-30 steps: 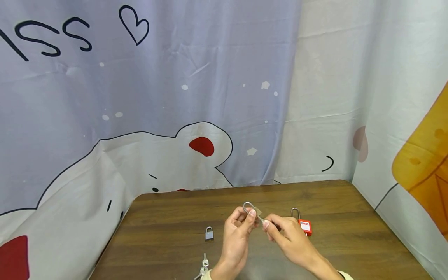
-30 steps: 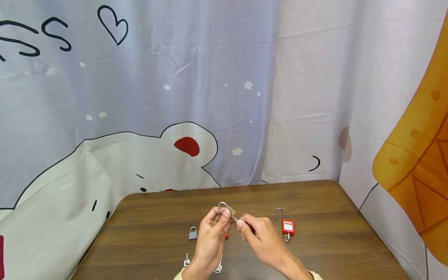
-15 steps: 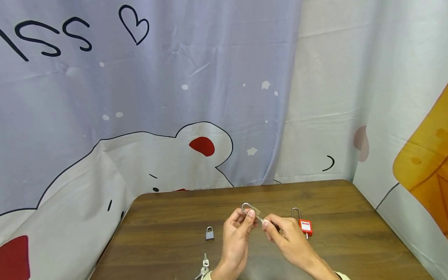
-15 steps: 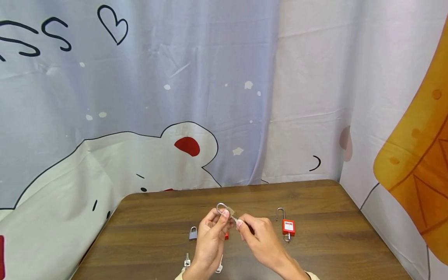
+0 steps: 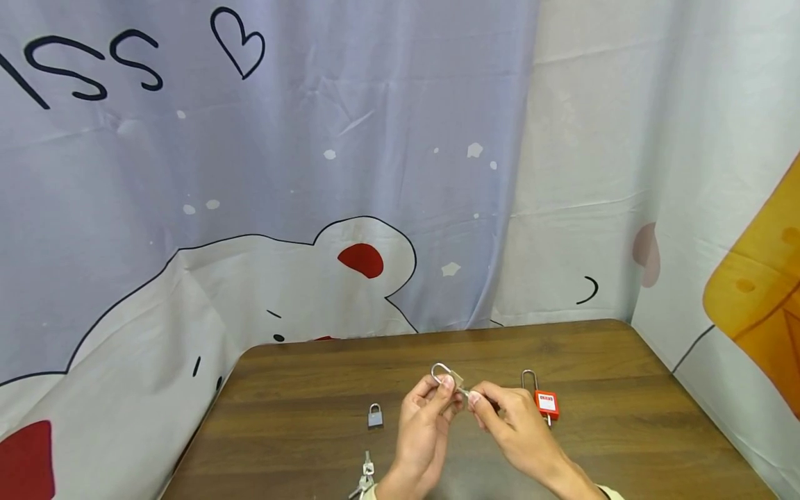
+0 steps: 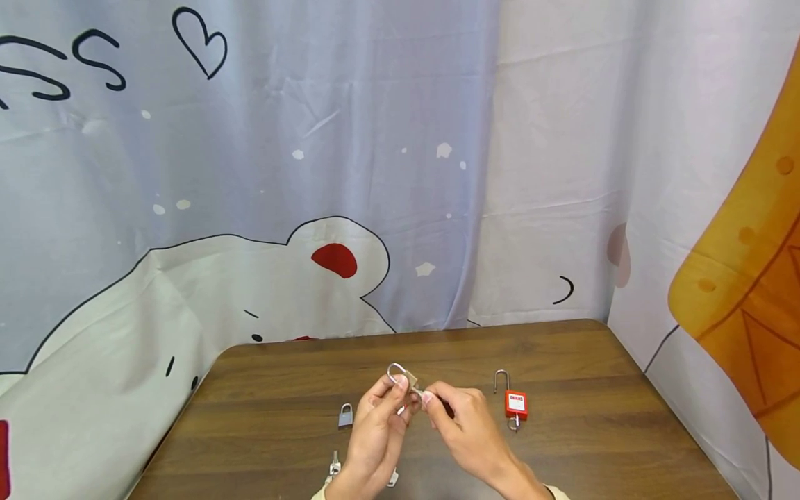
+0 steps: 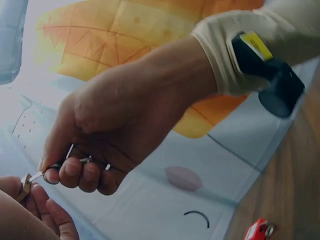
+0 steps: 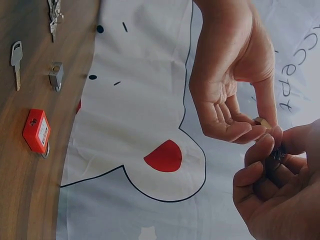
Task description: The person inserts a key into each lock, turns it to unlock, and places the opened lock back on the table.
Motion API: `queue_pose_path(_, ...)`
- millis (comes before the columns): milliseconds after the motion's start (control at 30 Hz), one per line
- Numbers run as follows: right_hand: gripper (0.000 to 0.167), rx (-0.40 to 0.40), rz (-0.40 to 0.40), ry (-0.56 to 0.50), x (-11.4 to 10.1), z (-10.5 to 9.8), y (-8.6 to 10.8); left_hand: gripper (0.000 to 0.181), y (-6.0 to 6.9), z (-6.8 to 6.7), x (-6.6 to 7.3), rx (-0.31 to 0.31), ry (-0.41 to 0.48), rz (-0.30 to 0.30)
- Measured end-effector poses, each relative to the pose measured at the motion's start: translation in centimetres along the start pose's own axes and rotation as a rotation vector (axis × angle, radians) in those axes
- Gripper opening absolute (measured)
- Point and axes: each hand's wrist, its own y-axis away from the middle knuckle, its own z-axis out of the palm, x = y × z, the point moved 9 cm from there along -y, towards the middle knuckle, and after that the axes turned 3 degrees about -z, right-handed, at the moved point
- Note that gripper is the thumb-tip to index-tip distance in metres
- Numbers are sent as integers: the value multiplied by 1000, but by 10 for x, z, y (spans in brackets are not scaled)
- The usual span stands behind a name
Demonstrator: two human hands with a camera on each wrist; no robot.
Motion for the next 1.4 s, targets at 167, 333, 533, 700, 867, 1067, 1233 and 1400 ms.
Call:
queue_pose_path(167, 25, 2, 10, -15, 0, -1, 0, 7, 0, 0, 1, 10, 4, 7)
queue_pose_path(333, 25, 10, -4, -8, -2, -2, 0, 9, 1, -1, 2, 17, 0, 1)
queue_pose_path(533, 25, 24, -31, -11, -2, -2, 0, 10, 1, -1, 2, 15, 7, -3)
queue_pose_path(700, 27, 30, -43, -19, -1, 3, 2, 6, 2, 2, 3, 6, 13, 13)
queue_pose_path(867, 30, 45, -49, -30, -3, 10, 5, 5, 3, 8, 3, -11, -17, 25)
queue_pose_path(1067, 29, 68, -16, -53, -2, 11, 6, 6, 3, 8, 6, 10, -45, 45)
queue_pose_path(1233, 25, 82, -11, -73, 3, 8, 7, 5, 4, 6, 8, 18, -55, 59)
queue_pose_path(1400, 22, 123, -3, -85, 3, 1, 7, 4, 4, 4, 9, 33, -46, 64)
